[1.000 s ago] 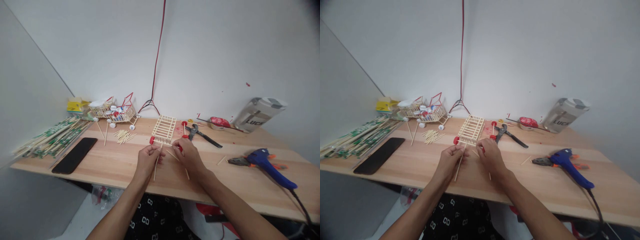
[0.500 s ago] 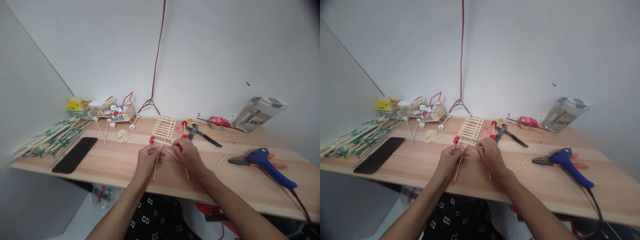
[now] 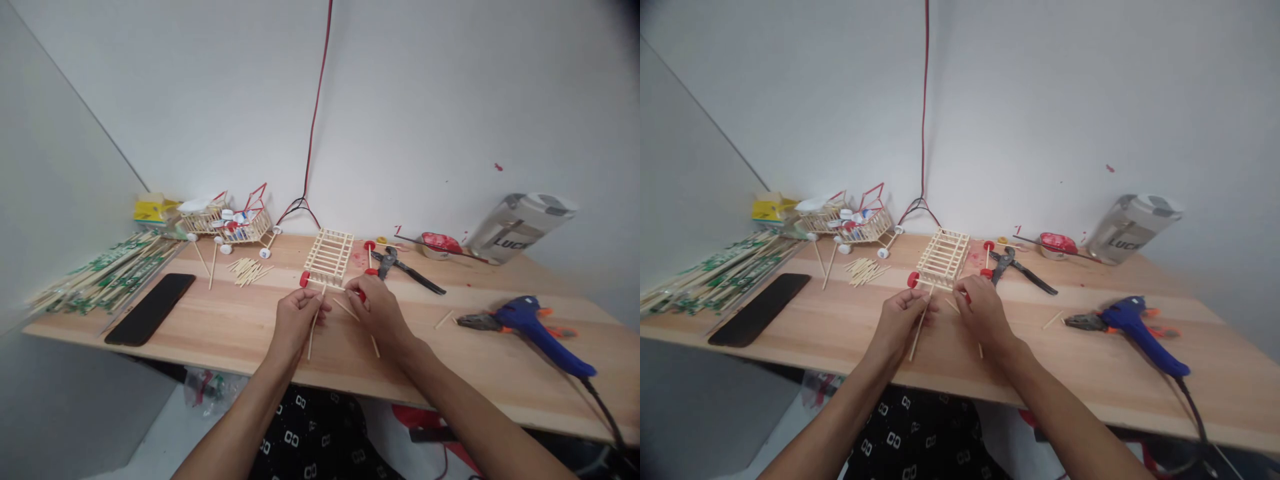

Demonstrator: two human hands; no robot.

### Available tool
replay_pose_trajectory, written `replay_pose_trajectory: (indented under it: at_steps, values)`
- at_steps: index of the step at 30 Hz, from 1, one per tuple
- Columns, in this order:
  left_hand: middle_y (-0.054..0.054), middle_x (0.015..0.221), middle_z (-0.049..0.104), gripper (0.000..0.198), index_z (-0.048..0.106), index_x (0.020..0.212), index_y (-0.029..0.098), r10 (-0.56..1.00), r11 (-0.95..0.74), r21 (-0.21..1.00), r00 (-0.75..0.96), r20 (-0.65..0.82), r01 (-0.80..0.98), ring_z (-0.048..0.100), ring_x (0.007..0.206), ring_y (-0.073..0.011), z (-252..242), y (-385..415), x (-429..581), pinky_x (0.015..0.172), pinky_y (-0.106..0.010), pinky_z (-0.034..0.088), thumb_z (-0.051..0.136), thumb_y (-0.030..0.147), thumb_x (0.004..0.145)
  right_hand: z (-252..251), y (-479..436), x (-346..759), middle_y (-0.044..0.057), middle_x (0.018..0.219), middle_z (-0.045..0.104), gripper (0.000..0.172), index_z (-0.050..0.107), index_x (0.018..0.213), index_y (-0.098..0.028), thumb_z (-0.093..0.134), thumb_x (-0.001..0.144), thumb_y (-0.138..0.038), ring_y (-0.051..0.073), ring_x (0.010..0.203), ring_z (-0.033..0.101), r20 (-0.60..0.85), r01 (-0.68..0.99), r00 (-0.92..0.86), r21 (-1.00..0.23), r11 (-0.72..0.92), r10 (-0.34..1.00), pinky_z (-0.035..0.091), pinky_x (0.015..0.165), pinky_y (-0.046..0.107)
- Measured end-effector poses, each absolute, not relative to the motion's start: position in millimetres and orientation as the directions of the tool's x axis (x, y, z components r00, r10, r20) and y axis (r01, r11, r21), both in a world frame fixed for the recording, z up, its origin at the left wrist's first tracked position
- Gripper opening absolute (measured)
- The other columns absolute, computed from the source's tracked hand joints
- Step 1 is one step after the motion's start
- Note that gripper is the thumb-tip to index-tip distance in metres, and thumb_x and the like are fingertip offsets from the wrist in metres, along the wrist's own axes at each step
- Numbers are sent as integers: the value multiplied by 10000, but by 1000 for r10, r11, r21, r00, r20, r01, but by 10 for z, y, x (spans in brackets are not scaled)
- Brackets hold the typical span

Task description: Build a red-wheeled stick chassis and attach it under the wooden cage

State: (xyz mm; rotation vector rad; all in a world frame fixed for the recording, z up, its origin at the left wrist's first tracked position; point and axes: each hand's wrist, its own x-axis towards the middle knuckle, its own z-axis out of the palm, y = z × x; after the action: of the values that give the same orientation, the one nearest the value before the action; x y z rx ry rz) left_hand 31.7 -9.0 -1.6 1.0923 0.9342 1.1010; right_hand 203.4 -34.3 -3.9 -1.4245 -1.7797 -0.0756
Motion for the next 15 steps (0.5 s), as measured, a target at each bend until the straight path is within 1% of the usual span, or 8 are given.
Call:
replay_pose_trajectory:
  at_steps: [8, 15]
  values:
    - [-38, 668, 693, 191, 657, 756, 127, 973, 95, 966, 227, -39, -241, 533, 510, -80, -65, -67, 320, 522, -187, 439, 728, 296, 706, -36, -347, 2023, 46, 782, 618, 106, 558, 792, -208, 491, 873, -192, 198, 769, 546, 616, 820, 5, -453, 350, 787, 409, 699, 320]
    - [-30, 662, 691, 169, 659, 743, 125, 975, 97, 971, 215, -49, -217, 529, 502, -72, -39, -73, 323, 522, -180, 432, 718, 279, 709, -29, -352, 2024, 42, 775, 613, 108, 552, 789, -210, 494, 877, -187, 199, 769, 544, 610, 824, 1, -449, 345, 792, 398, 688, 315]
